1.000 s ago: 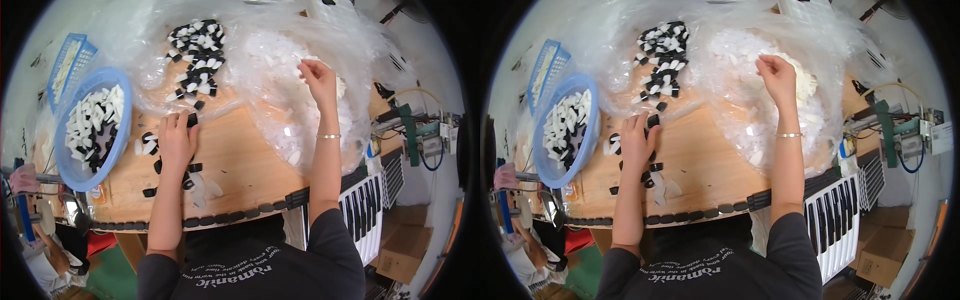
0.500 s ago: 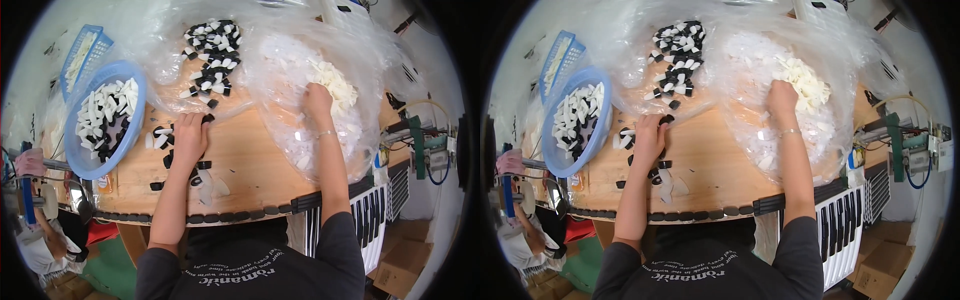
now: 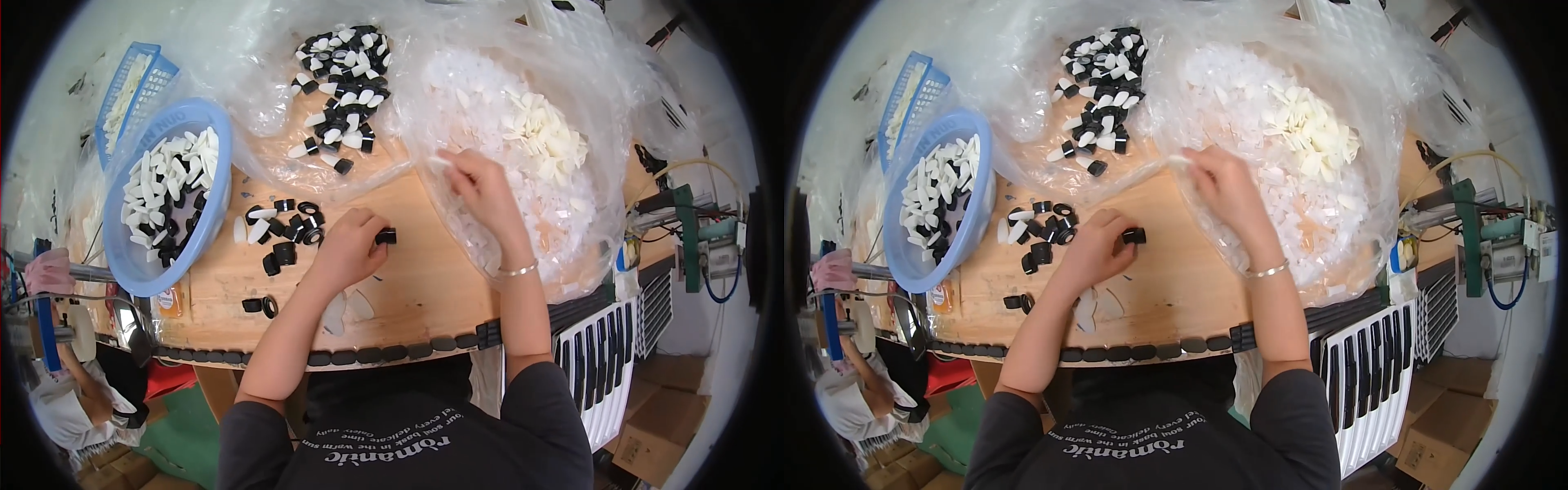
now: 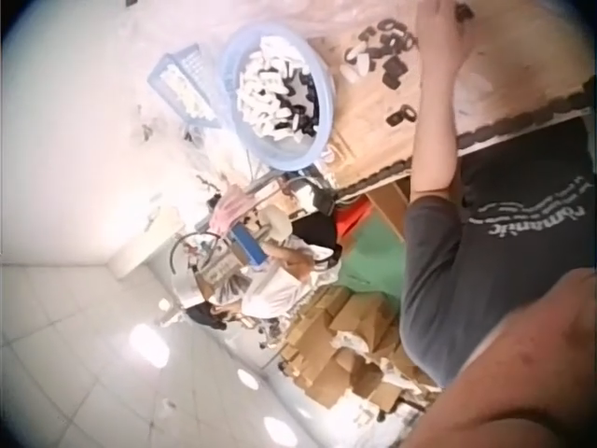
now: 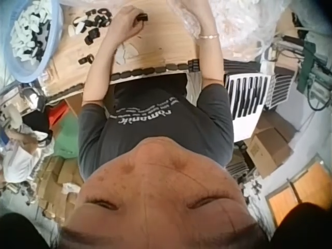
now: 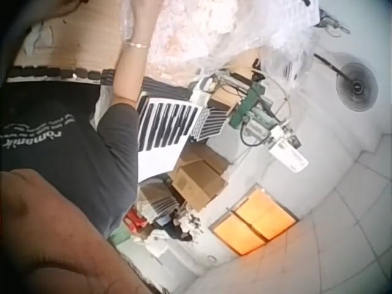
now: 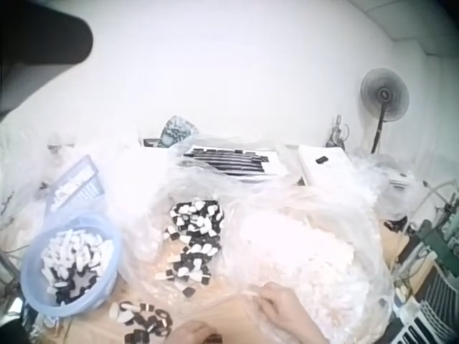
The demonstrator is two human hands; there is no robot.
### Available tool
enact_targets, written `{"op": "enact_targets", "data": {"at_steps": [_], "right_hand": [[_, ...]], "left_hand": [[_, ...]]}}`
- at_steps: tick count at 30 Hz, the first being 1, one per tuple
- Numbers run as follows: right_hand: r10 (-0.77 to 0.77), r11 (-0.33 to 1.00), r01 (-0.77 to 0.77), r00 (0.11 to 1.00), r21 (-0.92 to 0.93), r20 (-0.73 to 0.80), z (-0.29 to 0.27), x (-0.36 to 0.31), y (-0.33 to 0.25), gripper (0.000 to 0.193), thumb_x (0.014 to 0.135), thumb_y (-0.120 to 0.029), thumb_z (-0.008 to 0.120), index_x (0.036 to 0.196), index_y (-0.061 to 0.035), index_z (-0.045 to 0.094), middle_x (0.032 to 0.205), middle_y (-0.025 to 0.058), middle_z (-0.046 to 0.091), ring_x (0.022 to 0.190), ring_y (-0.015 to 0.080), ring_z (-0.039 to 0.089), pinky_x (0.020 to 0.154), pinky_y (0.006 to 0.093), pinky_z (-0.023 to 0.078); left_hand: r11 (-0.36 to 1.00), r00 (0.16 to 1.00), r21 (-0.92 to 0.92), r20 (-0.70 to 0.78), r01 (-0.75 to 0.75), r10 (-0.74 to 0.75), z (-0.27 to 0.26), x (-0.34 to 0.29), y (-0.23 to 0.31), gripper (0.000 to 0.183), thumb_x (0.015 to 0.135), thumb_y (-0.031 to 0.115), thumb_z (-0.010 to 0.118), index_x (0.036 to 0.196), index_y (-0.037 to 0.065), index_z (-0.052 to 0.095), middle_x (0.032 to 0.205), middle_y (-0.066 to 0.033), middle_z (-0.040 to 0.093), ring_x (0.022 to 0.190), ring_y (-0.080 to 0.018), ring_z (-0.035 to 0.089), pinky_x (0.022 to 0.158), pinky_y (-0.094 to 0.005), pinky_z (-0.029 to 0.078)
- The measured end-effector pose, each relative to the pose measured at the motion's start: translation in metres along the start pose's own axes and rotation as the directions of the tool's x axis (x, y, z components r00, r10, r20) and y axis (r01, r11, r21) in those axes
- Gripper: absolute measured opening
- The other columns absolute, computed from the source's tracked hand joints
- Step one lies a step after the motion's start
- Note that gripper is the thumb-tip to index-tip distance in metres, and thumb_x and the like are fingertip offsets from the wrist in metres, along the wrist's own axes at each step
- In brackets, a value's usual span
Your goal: Manually assembling plastic key caps onto internal components for an electronic keyboard or piano.
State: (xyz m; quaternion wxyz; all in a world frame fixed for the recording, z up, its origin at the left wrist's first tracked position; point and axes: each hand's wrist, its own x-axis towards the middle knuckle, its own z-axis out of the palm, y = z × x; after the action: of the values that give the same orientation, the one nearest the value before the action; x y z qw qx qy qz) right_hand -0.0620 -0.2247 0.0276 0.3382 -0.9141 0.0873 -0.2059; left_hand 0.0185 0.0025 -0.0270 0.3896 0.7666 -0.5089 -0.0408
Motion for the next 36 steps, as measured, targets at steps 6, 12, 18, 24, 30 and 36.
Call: {"op": "enact_targets", "data": {"at_steps": [6, 12, 18, 24, 30, 36], "right_hand": [[0.123, 0.815, -0.213, 0.972, 0.539, 0.198, 0.031, -0.019, -0.01, 0.024, 0.088, 0.001, 0.06, 0.111, 0.0003, 0.056, 0.079, 0.0016, 0.058, 0.072, 0.0062, 0.056, 0.065, 0.0197, 0.046], [0.161, 0.746, -0.242, 0.969, 0.621, 0.185, 0.035, -0.029, -0.022, 0.015, 0.085, -0.001, 0.065, 0.099, 0.0015, 0.062, 0.082, 0.0004, 0.059, 0.071, 0.0048, 0.055, 0.065, 0.0174, 0.044], [-0.006, 0.859, -0.051, 0.994, 0.509, 0.111, 0.038, -0.033, -0.037, 0.01, 0.081, 0.004, 0.066, 0.09, 0.001, 0.065, 0.079, 0.0007, 0.059, 0.069, 0.0056, 0.053, 0.06, 0.0191, 0.043], [-0.071, 0.838, -0.026, 0.985, 0.545, 0.156, 0.05, -0.035, -0.038, 0.015, 0.079, 0.006, 0.066, 0.093, -0.0002, 0.064, 0.087, 0.003, 0.059, 0.076, 0.0082, 0.054, 0.063, 0.0206, 0.044], [-0.119, 0.706, -0.089, 0.963, 0.703, 0.241, 0.051, -0.035, -0.031, 0.022, 0.079, 0.007, 0.065, 0.1, -0.0021, 0.065, 0.103, 0.0054, 0.055, 0.092, 0.0121, 0.053, 0.076, 0.0222, 0.044], [-0.01, 0.583, -0.287, 0.933, 0.76, 0.36, 0.056, -0.038, -0.035, 0.02, 0.086, 0.0, 0.062, 0.106, -0.001, 0.064, 0.112, 0.0062, 0.054, 0.089, 0.0121, 0.057, 0.073, 0.0221, 0.047]], "left_hand": [[0.977, 0.998, -0.203, 0.0, 0.062, -0.063, -0.001, 0.003, 0.002, 0.028, 0.072, -0.004, 0.065, 0.1, 0.001, 0.062, 0.094, -0.0147, 0.058, 0.078, -0.0302, 0.06, 0.071, -0.0334, 0.049], [0.871, 0.95, -0.389, 0.036, 0.299, -0.31, -0.022, 0.005, 0.008, 0.029, 0.076, -0.005, 0.068, 0.103, 0.001, 0.062, 0.086, -0.0079, 0.059, 0.073, -0.0124, 0.06, 0.065, -0.0254, 0.049], [0.614, 0.913, -0.74, 0.001, 0.275, -0.408, -0.017, 0.001, 0.018, 0.029, 0.078, -0.01, 0.068, 0.104, -0.002, 0.061, 0.089, -0.0048, 0.063, 0.08, -0.0083, 0.061, 0.071, -0.0217, 0.05], [0.567, 0.927, -0.817, -0.127, 0.104, -0.354, -0.013, -0.001, 0.023, 0.032, 0.077, -0.013, 0.066, 0.106, -0.003, 0.061, 0.095, -0.0073, 0.065, 0.083, -0.0101, 0.062, 0.076, -0.0222, 0.051], [0.895, 0.937, -0.444, -0.296, 0.035, -0.183, -0.025, 0.001, 0.032, 0.034, 0.073, -0.012, 0.069, 0.105, 0.0, 0.066, 0.096, -0.0112, 0.066, 0.079, -0.0143, 0.064, 0.072, -0.0236, 0.053], [0.797, 0.882, -0.598, -0.329, 0.081, -0.336, -0.014, -0.003, 0.03, 0.022, 0.076, -0.009, 0.068, 0.096, -0.003, 0.061, 0.098, -0.0129, 0.066, 0.085, -0.0167, 0.067, 0.074, -0.0261, 0.055]]}}
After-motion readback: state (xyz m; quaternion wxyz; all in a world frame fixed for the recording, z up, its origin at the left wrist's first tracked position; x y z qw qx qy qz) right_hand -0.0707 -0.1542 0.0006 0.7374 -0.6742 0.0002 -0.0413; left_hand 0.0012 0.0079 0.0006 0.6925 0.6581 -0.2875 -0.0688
